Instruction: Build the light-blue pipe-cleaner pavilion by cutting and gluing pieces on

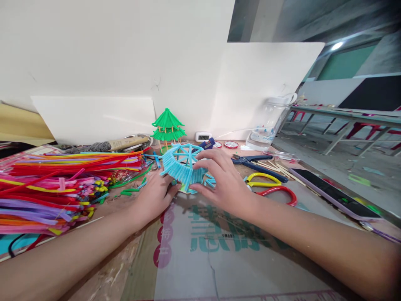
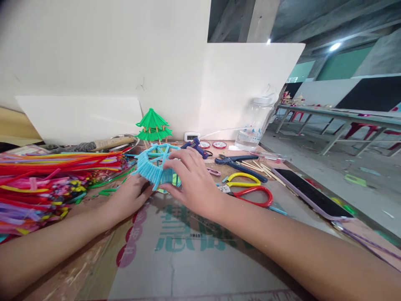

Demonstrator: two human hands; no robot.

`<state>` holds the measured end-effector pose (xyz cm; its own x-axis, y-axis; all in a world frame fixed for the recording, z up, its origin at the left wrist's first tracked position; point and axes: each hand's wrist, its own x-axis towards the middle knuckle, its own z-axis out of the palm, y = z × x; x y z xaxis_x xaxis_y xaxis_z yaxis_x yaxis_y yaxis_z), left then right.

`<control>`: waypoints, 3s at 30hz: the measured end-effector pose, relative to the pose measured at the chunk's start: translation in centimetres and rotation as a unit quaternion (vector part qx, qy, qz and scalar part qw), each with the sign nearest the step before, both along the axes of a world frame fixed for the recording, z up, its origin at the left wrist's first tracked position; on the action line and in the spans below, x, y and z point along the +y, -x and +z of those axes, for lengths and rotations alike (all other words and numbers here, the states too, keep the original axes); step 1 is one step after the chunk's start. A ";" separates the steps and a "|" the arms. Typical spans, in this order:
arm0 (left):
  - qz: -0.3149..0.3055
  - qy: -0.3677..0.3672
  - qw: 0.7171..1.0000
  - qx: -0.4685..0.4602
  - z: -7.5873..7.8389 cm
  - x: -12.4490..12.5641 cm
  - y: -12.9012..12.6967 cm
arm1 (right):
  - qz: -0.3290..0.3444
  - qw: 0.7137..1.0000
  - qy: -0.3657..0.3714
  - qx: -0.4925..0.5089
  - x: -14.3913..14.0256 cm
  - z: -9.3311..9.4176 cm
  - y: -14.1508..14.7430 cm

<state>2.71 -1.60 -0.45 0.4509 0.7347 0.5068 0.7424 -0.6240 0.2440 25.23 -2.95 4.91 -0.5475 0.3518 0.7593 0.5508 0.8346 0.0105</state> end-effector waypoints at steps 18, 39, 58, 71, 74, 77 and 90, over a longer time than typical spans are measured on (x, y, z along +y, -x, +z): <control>0.052 0.042 0.998 0.019 0.5 0.1 0.3 | 0.011 0.998 0.049 0.047 1.5 -2.5 -1.4; 0.004 0.028 1.000 -0.008 0.3 0.1 0.2 | 0.021 0.999 0.005 0.039 0.5 -1.7 -0.5; 0.039 -0.001 0.999 0.000 0.8 -0.6 0.2 | 0.022 0.986 0.119 0.111 2.5 -2.7 -1.4; 0.069 0.033 0.997 -0.021 0.7 -0.3 0.2 | 0.084 0.929 0.319 0.166 3.7 -4.2 -1.3; 0.053 0.052 0.996 -0.042 0.4 0.2 0.4 | 0.070 0.935 0.310 0.156 3.5 -4.1 -1.2; 0.039 0.045 0.997 -0.046 0.2 0.5 0.5 | 0.032 0.963 0.225 0.143 3.0 -3.5 -1.3; -0.006 0.012 0.999 -0.045 0.8 0.0 0.3 | 0.014 1.000 0.008 0.015 0.7 -2.2 -1.2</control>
<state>2.38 -1.60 0.30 0.4135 0.7419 0.5277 0.7093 -0.6259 0.3242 26.38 -2.22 2.72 -0.5344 0.3494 0.7697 0.5274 0.8494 -0.0194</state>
